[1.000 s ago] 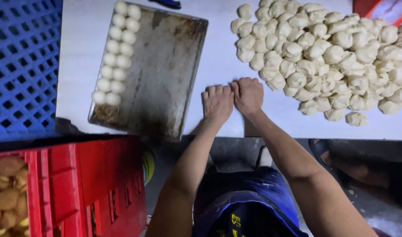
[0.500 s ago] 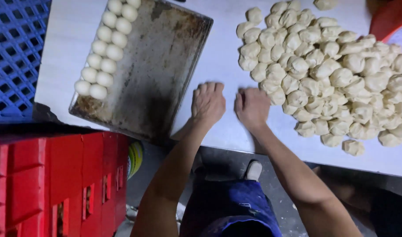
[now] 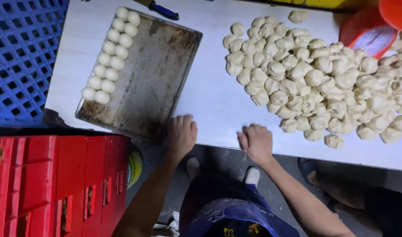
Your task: The person rolls small pieces of dough into balls on a white table and places them onto a metal tray. The person repeatedly picks up dough from a pile, rolls it between their hands, and arranges the finished balls in rows on the tray.
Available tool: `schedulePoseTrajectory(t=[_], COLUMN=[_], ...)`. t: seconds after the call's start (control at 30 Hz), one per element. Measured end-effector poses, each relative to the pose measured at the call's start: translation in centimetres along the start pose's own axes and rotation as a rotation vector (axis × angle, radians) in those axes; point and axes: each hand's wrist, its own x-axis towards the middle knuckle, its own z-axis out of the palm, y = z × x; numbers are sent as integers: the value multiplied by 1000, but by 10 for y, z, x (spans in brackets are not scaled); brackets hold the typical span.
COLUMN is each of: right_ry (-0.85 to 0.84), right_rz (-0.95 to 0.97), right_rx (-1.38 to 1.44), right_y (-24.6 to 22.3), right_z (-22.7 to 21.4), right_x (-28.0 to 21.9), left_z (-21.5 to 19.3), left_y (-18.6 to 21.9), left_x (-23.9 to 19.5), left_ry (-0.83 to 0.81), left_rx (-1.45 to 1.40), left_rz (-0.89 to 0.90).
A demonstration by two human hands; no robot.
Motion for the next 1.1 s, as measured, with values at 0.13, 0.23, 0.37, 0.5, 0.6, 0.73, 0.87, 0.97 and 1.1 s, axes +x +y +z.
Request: schedulePoseTrajectory(t=[0.13,0.23,0.37,0.5,0.6,0.73,0.87,0.97,1.1], right_ry=[87,170,163,117,58,-14,131,203,191], right_rz=[101,84,-7,-126,-139,-104,8,-25,-124], right_rx=[-90,-48,-52,129,115,15,-70,-89,9], right_y=[-8,-20,-32,-31,-16,1,-10,-20,-26], right_z=[40,66,69,33,19,12,47,68,67], right_x=[76,142,144,93,21,14,108,157,146], left_z=[33,70,81,17,-19,1,53,87,82], left_y=[24,33,40,42,29,16,28,37,42], left_x=[72,121,109,47,-1,16,101,141,126], left_ry=[-136,-250,103,-12,-86,-61,21,84,71], left_rx=[27,8,27,-118,-153,11,119,134,-33], left_rz=[-159,-139,-8,-39,-44,-54,-73,-49,-48])
